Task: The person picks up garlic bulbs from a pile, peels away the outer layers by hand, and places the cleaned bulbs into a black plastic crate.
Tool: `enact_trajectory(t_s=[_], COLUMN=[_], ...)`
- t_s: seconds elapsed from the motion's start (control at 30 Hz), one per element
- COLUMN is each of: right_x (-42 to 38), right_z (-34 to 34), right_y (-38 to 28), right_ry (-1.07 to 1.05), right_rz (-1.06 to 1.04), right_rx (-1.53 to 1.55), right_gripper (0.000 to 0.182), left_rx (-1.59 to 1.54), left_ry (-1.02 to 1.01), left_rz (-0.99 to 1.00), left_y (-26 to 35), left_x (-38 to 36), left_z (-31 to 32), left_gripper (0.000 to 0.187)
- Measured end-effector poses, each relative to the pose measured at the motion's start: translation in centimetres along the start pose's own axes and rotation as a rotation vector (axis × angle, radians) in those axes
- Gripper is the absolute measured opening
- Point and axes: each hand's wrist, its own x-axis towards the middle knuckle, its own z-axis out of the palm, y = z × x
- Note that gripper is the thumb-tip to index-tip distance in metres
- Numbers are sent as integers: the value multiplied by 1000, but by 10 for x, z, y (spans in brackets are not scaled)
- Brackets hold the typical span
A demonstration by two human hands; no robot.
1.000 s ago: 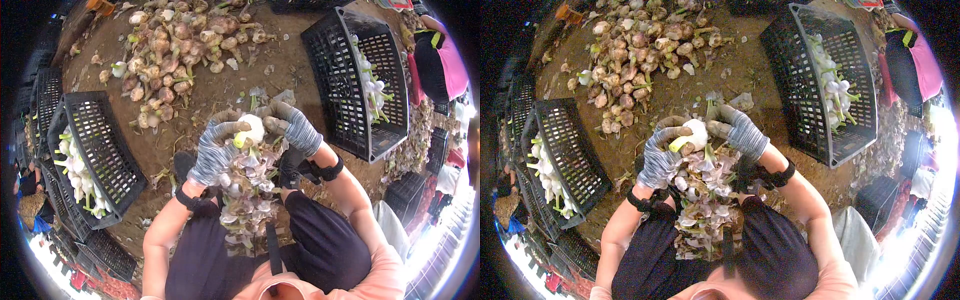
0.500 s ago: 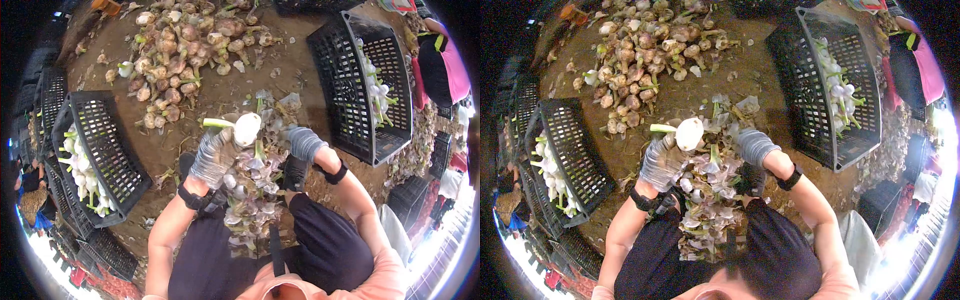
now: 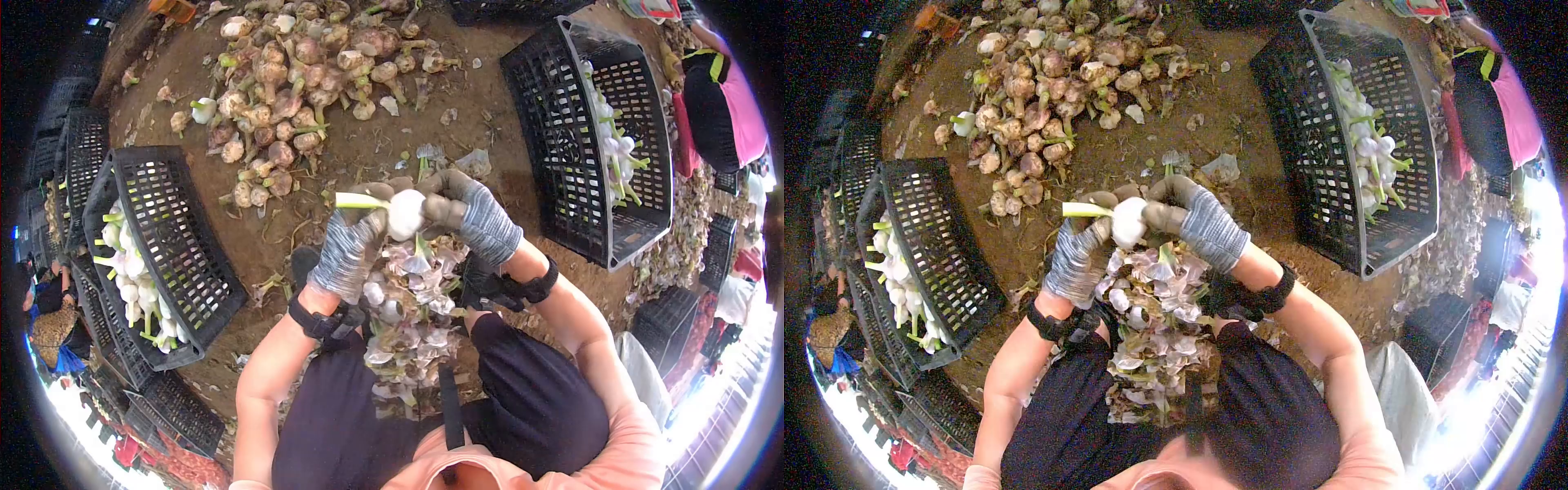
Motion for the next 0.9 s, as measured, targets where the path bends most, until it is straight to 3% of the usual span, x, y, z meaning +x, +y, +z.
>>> enact_trajectory(t_s=[0.1, 0.17, 0.23, 0.3, 0.37, 0.47, 0.6, 0.73, 0.8, 0.9], right_x=[-3, -5, -1, 1, 3, 3, 1, -1, 0, -5], right_z=[0, 1, -1, -2, 2, 2, 3, 5, 4, 11], right_y=[-5, -14, -7, -7, -10, -9, -15, -10, -13, -35], right_ry=[-6, 17, 46, 77, 69, 73, 102, 108, 57, 62], right_rz=[-36, 123, 69, 14, 67, 89, 63, -51, 25, 187], right_rx=[-15, 210, 73, -63, -36, -7, -25, 44, 124, 318], right_gripper=[26, 27, 28, 30, 34, 36, 32, 27, 23, 20], left_rx=[-70, -21, 27, 538, 501, 701, 637, 275, -11, 132], left_ry=[38, 37, 35, 5, -16, -39, -26, 60, 67, 90], left_rz=[-81, -43, -3, 222, 253, 388, 367, 129, 35, 69], left_y=[1, 2, 3, 6, 4, 2, 1, 0, -4, -5], left_x=[-1, -1, 0, 2, 2, 2, 6, 4, 3, 3], left_z=[-2, -3, -3, -1, 4, 2, 2, -1, -1, -7], left_gripper=[33, 31, 29, 21, 15, 14, 16, 23, 28, 30])
